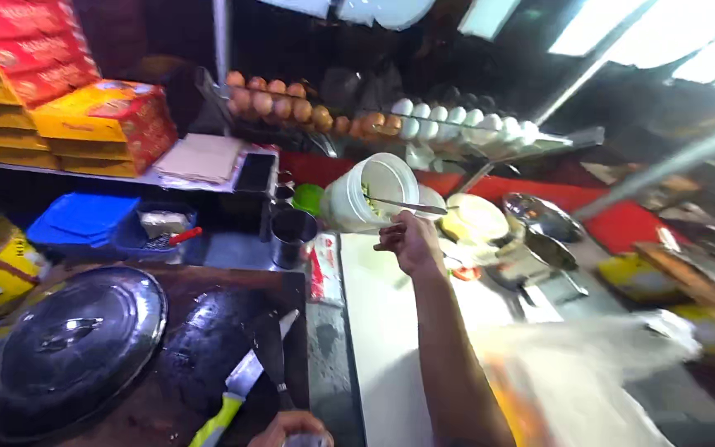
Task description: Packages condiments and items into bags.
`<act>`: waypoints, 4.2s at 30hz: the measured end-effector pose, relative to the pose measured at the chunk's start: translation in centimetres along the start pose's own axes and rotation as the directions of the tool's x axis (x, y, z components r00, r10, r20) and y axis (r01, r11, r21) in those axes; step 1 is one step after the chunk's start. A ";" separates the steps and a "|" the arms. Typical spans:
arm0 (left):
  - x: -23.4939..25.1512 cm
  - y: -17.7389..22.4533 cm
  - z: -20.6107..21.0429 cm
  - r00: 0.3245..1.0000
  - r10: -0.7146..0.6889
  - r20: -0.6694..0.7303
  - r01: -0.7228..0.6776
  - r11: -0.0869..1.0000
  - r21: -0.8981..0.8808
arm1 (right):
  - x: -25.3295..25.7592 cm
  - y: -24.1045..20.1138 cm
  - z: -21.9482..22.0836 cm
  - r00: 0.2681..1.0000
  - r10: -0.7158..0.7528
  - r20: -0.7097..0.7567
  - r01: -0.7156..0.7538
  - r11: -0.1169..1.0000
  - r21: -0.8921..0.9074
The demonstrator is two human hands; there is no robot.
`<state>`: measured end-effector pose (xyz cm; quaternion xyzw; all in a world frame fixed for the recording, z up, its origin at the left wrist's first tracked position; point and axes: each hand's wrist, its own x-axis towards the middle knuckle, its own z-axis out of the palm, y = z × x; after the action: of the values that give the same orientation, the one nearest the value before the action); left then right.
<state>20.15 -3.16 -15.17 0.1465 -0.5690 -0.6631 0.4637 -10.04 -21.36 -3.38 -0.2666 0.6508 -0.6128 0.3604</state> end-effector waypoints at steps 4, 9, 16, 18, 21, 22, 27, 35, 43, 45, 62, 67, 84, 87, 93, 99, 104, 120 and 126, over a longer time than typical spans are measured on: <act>2.0 -1.1 2.5 0.984 -0.049 0.174 0.046 0.999 0.025 | -11.4 2.5 -8.6 0.981 0.194 -0.011 -0.194 0.975 -0.105; 1.0 -4.7 4.8 0.911 -0.144 0.387 0.142 0.989 0.034 | -21.9 8.8 -14.7 0.908 0.404 -0.111 -0.415 0.904 -0.106; -2.1 -9.2 6.7 0.839 -0.227 0.495 0.274 0.962 -0.022 | -24.1 11.9 -18.3 0.949 -0.308 -0.071 0.185 0.724 -0.664; -2.3 -10.2 7.3 0.852 -0.213 0.479 0.248 0.969 -0.009 | -22.5 11.0 -18.9 0.846 -0.518 0.126 0.464 0.599 -0.652; -2.1 -11.2 8.1 0.864 -0.212 0.456 0.229 0.973 0.018 | -21.0 9.9 -18.1 0.769 -0.479 0.423 0.634 0.657 -0.409; -2.0 -11.3 8.4 0.872 -0.214 0.441 0.226 0.974 0.026 | -20.7 9.6 -18.0 0.726 -0.469 0.502 0.673 0.637 -0.377; -2.3 -11.6 9.5 0.924 -0.208 0.320 0.203 0.978 0.049 | -20.3 9.2 -21.2 0.579 -0.665 0.472 0.815 0.448 -0.367; -1.7 -11.5 9.7 0.959 -0.163 0.233 0.146 0.985 0.089 | -21.2 13.6 -21.7 0.592 -0.681 0.430 0.789 0.383 -0.480; -1.2 -11.4 9.4 0.951 -0.184 0.248 0.184 0.983 0.021 | -21.0 14.5 -20.5 0.668 -0.699 0.255 0.722 0.525 -0.451; -1.3 -11.2 9.4 0.946 -0.205 0.251 0.211 0.978 0.004 | -21.0 14.9 -20.1 0.680 -0.689 0.251 0.717 0.553 -0.423; -0.5 -8.3 7.6 0.945 -0.153 0.288 0.210 0.962 -0.177 | -19.1 12.3 -19.1 0.896 -0.407 -0.179 0.367 0.904 -0.218; 1.2 -4.4 6.9 0.987 -0.089 0.133 0.096 0.995 -0.041 | -17.6 10.6 -19.3 0.895 -0.388 -0.220 0.343 0.914 -0.217; -1.9 -9.8 10.4 0.963 -0.200 0.181 0.208 0.978 -0.028 | -21.1 15.6 -20.0 0.594 -0.758 0.269 0.754 0.409 -0.514; -1.7 -10.0 9.9 0.958 -0.181 0.222 0.198 0.979 -0.056 | -21.6 16.0 -19.3 0.600 -0.776 0.196 0.725 0.424 -0.543; -1.7 -10.2 9.9 0.956 -0.200 0.216 0.228 0.967 -0.117 | -21.8 16.1 -19.0 0.610 -0.750 0.256 0.746 0.436 -0.503; -1.7 -10.3 10.1 0.948 -0.233 0.218 0.277 0.940 -0.199 | -20.9 15.4 -20.1 0.684 -0.713 0.156 0.706 0.593 -0.387; -1.5 -10.2 10.1 0.943 -0.247 0.223 0.291 0.938 -0.188 | -21.3 16.1 -18.8 0.726 -0.676 0.126 0.672 0.660 -0.335; 3.9 -2.7 10.1 1.000 -0.021 -0.015 0.025 0.934 0.356 | -16.7 7.7 -20.1 0.870 -0.399 -0.289 0.395 0.916 -0.074; 5.9 -3.4 12.8 0.995 0.015 -0.098 0.062 0.681 0.730 | -16.5 2.0 -19.8 0.875 -0.435 -0.212 0.424 0.901 -0.094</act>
<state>6.24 -0.10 -12.27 0.3585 -0.7616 -0.3786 0.3850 -15.77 3.87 -3.22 -0.3403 0.6257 -0.6893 0.1326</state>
